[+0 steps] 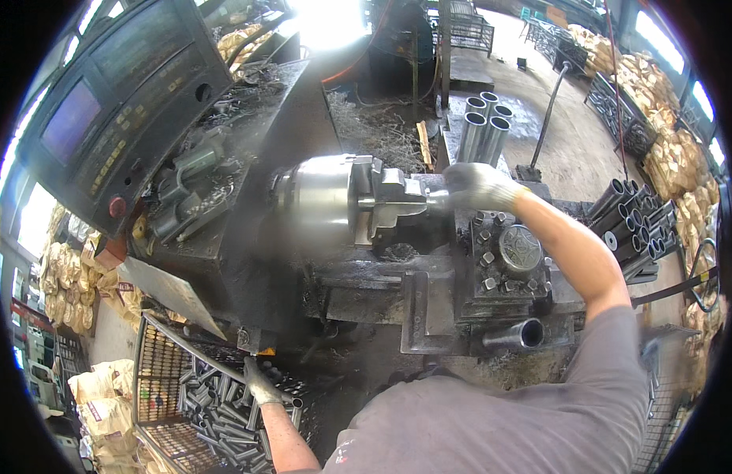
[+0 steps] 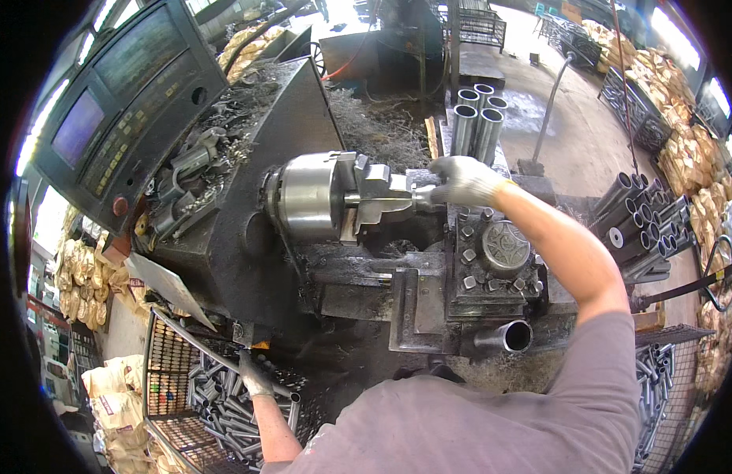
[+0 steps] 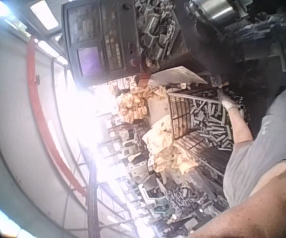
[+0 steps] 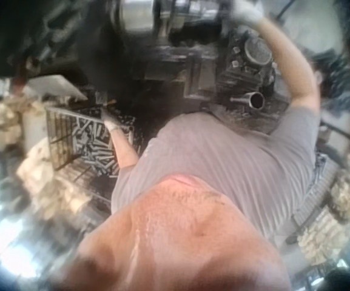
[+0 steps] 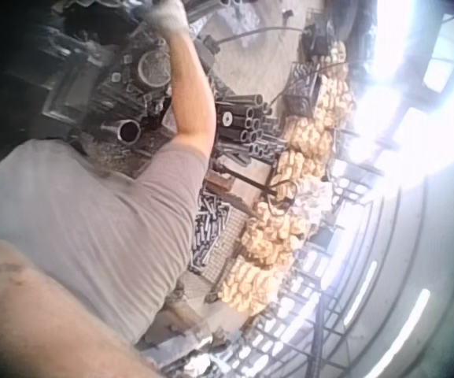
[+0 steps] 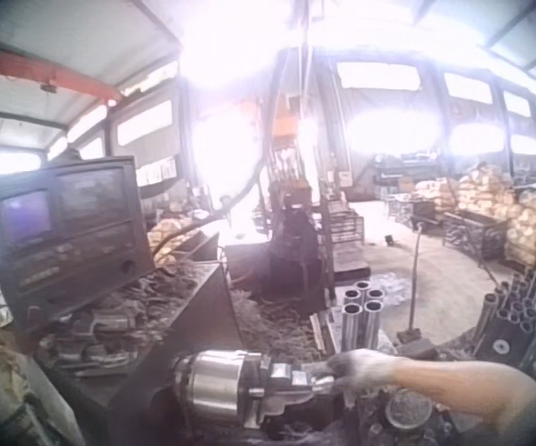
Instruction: The person operates a metal turning lathe, repeatedly loading cylindrical metal blanks into the chuck, starting the machine, and removing finished parts. The finished parts are placed into a wire basket nearby.
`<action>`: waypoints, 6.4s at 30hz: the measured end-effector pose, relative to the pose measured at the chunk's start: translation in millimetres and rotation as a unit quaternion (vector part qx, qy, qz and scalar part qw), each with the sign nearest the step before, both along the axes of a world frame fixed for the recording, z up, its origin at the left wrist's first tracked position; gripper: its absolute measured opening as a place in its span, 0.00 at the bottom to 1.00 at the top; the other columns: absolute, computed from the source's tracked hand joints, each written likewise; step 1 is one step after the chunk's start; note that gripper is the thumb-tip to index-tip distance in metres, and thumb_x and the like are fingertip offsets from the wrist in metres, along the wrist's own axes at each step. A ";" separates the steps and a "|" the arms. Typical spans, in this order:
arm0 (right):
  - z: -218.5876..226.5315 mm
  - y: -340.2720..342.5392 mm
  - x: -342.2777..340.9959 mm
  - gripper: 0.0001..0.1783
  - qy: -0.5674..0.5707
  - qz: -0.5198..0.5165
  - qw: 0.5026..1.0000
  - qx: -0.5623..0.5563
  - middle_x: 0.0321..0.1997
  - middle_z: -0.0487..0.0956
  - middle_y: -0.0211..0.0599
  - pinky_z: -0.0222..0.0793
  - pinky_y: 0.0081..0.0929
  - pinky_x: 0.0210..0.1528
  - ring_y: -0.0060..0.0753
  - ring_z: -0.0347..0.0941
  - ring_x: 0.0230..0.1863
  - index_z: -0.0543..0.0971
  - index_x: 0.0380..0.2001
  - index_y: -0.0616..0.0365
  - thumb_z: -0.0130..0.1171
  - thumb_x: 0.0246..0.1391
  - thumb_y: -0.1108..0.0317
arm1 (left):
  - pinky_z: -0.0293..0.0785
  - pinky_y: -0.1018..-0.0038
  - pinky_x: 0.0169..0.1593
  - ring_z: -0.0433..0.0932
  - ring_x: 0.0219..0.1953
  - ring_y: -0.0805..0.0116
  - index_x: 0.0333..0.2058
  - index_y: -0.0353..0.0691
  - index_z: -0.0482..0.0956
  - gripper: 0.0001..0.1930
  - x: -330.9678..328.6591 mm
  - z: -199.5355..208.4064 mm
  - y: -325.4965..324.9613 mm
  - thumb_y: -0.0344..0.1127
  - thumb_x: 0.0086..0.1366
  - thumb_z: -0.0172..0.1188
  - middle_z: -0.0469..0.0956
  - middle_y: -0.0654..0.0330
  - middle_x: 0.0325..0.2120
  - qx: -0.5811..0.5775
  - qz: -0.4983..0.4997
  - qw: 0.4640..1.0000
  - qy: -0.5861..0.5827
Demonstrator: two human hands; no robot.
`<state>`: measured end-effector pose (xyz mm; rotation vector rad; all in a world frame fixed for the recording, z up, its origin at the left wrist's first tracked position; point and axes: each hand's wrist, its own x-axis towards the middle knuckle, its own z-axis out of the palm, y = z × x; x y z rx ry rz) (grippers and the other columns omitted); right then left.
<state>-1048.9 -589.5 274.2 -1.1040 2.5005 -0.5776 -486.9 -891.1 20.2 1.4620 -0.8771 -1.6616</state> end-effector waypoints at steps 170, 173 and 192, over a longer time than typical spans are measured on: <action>-81.7 245.7 1113.6 0.45 -0.155 0.902 0.400 0.045 0.46 0.87 0.52 0.83 0.48 0.48 0.57 0.86 0.46 0.77 0.61 0.54 0.80 0.40 0.48 | 0.80 0.62 0.56 0.86 0.42 0.61 0.71 0.40 0.68 0.37 612.3 172.3 836.0 0.57 0.73 0.63 0.85 0.54 0.42 -0.129 0.626 0.653 -0.407; -90.9 263.6 1118.3 0.44 -0.155 0.917 0.368 -0.027 0.44 0.87 0.49 0.84 0.49 0.44 0.57 0.86 0.42 0.77 0.61 0.51 0.81 0.40 0.50 | 0.75 0.62 0.64 0.80 0.56 0.61 0.73 0.37 0.61 0.44 554.8 112.4 781.7 0.61 0.71 0.65 0.78 0.55 0.57 -0.254 0.655 0.686 -0.191; -103.0 236.7 1118.5 0.43 -0.063 0.955 0.274 0.091 0.49 0.86 0.54 0.81 0.50 0.54 0.57 0.85 0.51 0.75 0.64 0.55 0.76 0.44 0.52 | 0.80 0.57 0.57 0.84 0.53 0.42 0.50 0.41 0.86 0.17 591.1 215.9 795.0 0.45 0.69 0.67 0.81 0.41 0.54 0.033 0.291 0.831 -0.473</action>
